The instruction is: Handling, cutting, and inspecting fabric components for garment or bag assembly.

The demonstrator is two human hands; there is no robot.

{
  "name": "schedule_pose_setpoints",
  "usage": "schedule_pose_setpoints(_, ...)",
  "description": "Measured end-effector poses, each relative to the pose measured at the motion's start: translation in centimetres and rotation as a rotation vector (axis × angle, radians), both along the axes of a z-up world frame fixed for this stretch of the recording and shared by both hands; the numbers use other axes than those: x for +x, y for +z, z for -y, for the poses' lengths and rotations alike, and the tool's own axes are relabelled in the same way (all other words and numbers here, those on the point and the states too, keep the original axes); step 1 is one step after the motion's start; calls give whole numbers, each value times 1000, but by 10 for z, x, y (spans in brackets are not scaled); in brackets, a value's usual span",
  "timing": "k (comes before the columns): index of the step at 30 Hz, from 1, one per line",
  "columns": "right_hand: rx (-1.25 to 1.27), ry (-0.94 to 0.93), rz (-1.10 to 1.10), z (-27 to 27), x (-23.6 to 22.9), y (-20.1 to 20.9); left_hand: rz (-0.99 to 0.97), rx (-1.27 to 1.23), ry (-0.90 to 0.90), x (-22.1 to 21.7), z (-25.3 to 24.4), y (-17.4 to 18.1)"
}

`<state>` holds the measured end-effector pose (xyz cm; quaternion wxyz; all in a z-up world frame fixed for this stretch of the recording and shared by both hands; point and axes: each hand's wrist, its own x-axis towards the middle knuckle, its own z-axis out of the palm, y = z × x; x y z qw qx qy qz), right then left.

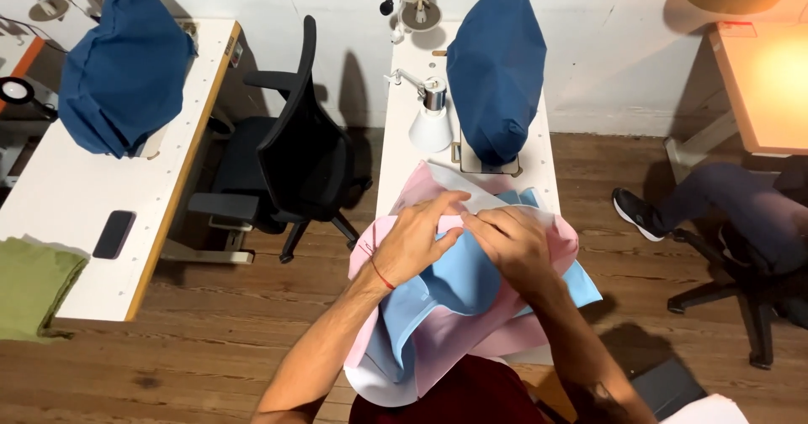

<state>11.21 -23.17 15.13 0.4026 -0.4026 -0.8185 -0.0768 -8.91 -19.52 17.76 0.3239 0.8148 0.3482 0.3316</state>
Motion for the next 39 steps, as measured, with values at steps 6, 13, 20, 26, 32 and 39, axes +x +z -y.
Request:
schedule_pose_setpoints(6, -36, -20, -48, -7, -2, -4, 12, -6, 6, 1, -2, -1)
schedule_pose_setpoints(13, -568, 56, -572, 4, 7, -45, 69, 90, -11, 3, -5, -7)
schedule_pose_setpoints(20, -637, 54, -197, 13, 24, -28, 8, 55, -23, 9, -8, -15)
schedule_pose_setpoints(26, -935, 338, -262, 27, 40, 5, 4, 145, 57, -1, -33, -40)
schedule_pose_setpoints(32, -785, 416, -618, 32, 82, -20, -12, 139, 143, -20, -47, -33)
schedule_pose_setpoints(39, -441, -91, -352, -11, 11, -13, 15, 11, 118, -7, -33, -19)
